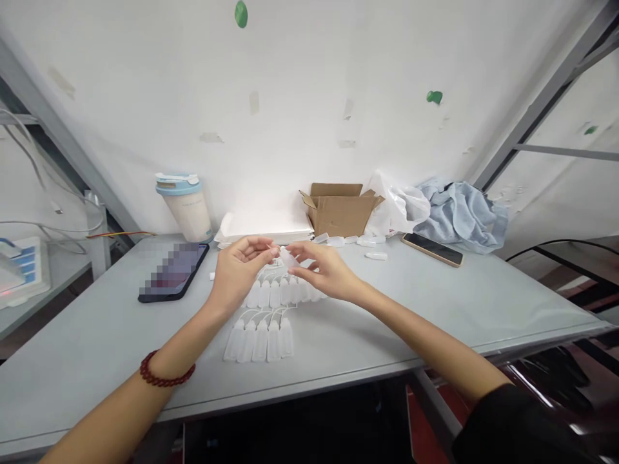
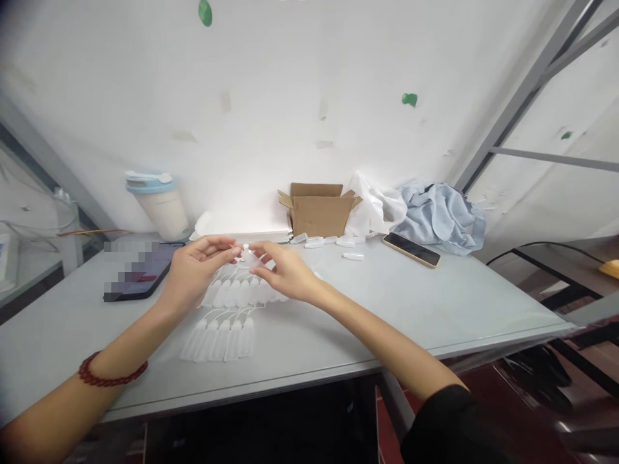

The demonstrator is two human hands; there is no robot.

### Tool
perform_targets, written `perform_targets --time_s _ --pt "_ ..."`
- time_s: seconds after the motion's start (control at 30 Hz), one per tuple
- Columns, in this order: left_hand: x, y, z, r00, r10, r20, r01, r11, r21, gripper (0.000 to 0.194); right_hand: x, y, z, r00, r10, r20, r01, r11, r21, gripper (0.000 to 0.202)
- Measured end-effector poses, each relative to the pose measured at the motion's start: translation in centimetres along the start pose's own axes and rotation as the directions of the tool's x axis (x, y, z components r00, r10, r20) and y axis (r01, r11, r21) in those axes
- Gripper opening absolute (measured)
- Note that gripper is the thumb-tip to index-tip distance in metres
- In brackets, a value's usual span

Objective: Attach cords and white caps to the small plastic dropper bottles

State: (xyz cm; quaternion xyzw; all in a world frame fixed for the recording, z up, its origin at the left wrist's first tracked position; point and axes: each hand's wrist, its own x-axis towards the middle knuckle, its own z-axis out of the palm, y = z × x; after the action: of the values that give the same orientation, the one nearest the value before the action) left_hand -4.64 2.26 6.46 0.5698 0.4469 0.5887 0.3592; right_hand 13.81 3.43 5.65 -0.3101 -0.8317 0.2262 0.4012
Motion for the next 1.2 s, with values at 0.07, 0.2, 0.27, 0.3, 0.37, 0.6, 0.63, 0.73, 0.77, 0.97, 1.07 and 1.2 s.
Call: perform_targets --time_s 0.07,0.2,0.27,0.3,0.37,0.6,0.63,0.73,0.77,0.97,1.07,1.2 --pt "0.2 -0.2 -0.3 0.999 -0.036 0.012 0.036 0.999 -0.004 0.024 0.2 0.3 1.0 0.998 -0.039 -0.052 0.039 0.999 0.002 0.034" --pt "0.0 0.0 -0.4 0.999 -0.049 -0.004 0.049 0.998 -0.036 0.022 -0.8 2.0 2.0 0.986 -0.091 -0.137 0.079 0.993 -0.088 0.034" --pt "-0.2 0.2 -0.3 0.999 -0.039 0.009 0.039 0.999 -0.028 0.022 -1.4 2.7 2.1 0.981 -0.127 -0.147 0.106 0.984 -0.143 0.033" --pt "-0.3 0.3 -0.2 0.999 -0.032 0.027 0.032 0.999 -0.008 0.022 -1.6 2.9 2.1 0.977 -0.146 -0.154 0.12 0.979 -0.166 0.033" --pt "-0.6 0.4 0.0 0.998 -0.011 0.064 0.008 0.999 0.047 0.022 -1.9 3.0 2.0 0.967 -0.192 -0.166 0.156 0.965 -0.21 0.033" --pt "-0.8 0.3 0.2 0.995 0.037 0.093 -0.046 0.994 0.095 0.024 -1.9 2.3 2.2 0.955 -0.265 -0.135 0.194 0.899 -0.392 0.033" --pt "-0.8 0.3 0.2 0.994 0.036 0.102 -0.046 0.994 0.095 0.024 -2.0 2.2 2.2 0.955 -0.264 -0.134 0.191 0.896 -0.4 0.033" --pt "-0.8 0.4 0.2 0.989 0.031 0.142 -0.045 0.995 0.093 0.024 -2.1 2.1 2.2 0.958 -0.256 -0.125 0.184 0.89 -0.416 0.033" --pt "-0.9 0.4 0.3 0.988 0.032 0.151 -0.046 0.995 0.088 0.024 -2.1 2.1 2.2 0.962 -0.248 -0.117 0.178 0.889 -0.421 0.033" --pt "-1.1 -0.1 0.5 0.983 0.041 0.177 -0.051 0.997 0.055 0.022 -2.1 1.9 2.2 0.978 -0.195 -0.079 0.144 0.892 -0.428 0.033" --pt "-1.1 -0.3 0.5 0.981 0.04 0.188 -0.051 0.997 0.055 0.023 -2.1 1.7 2.3 0.985 -0.156 -0.075 0.108 0.893 -0.437 0.031" --pt "-1.0 -0.4 0.5 0.977 0.029 0.213 -0.041 0.998 0.054 0.025 -2.1 1.6 2.3 0.989 -0.127 -0.075 0.088 0.914 -0.395 0.03"
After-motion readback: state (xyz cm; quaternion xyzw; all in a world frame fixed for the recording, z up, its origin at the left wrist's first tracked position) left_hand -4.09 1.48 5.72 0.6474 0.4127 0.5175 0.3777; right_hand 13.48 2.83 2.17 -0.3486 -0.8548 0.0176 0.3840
